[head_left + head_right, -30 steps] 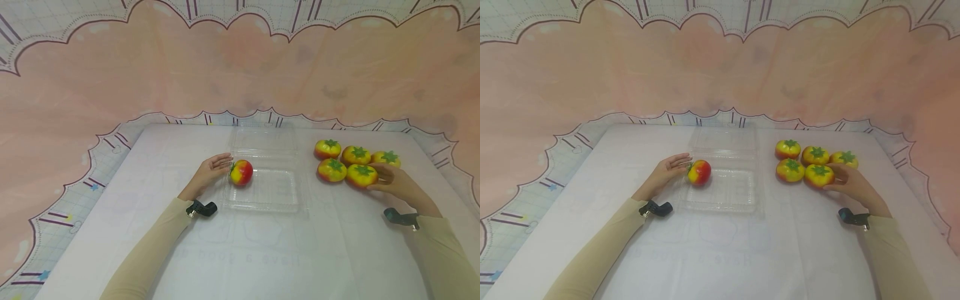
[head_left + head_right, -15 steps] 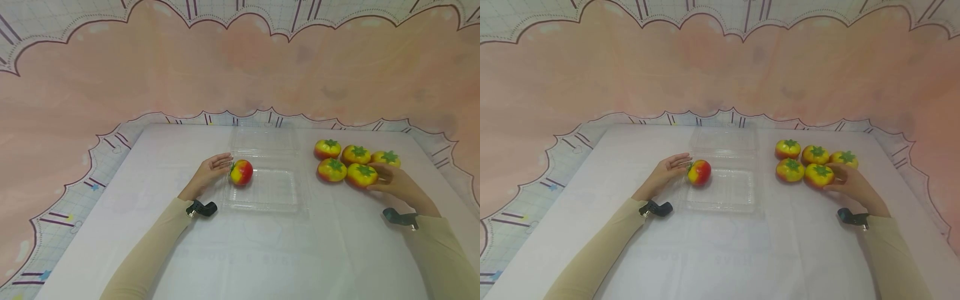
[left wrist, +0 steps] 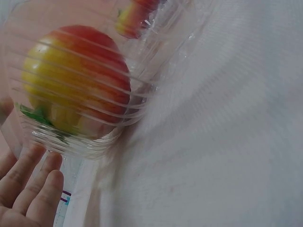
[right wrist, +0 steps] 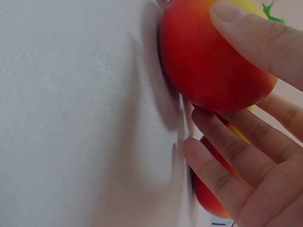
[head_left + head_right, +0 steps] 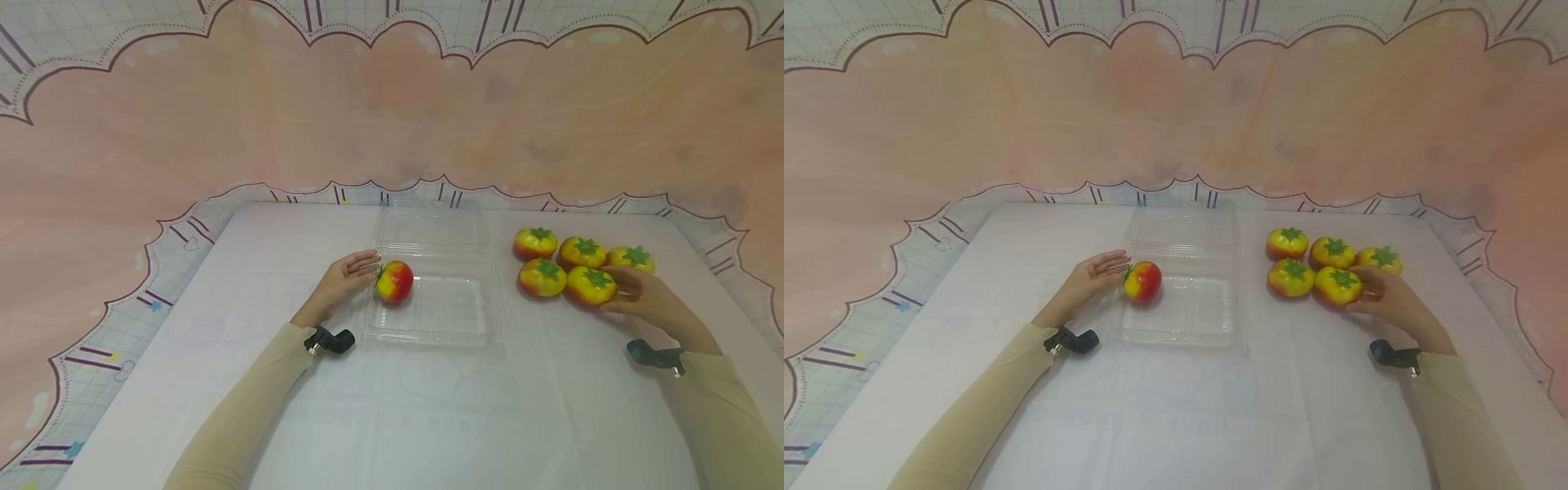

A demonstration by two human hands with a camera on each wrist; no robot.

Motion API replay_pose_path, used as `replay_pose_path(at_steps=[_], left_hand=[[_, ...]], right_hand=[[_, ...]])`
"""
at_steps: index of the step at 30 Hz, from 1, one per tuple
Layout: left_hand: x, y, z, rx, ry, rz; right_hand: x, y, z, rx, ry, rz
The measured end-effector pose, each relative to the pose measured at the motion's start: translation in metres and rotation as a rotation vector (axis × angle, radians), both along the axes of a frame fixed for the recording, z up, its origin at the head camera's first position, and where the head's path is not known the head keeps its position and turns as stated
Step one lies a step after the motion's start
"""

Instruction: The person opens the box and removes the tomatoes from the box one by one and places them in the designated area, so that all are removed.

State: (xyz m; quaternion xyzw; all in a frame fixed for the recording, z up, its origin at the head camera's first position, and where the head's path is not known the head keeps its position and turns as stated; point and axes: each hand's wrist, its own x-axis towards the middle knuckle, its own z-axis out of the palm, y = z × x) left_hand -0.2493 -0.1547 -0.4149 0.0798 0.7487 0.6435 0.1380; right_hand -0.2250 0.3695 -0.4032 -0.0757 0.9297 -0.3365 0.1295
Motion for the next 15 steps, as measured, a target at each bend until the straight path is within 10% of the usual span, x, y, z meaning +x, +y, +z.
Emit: replay_pose_path(at_steps=[15], left_hand=[[-0.001,-0.001,-0.002,0.009,0.013,-0.008]], right_hand=[[0.006,0.012,0.022,0.046,0.105,0.033]])
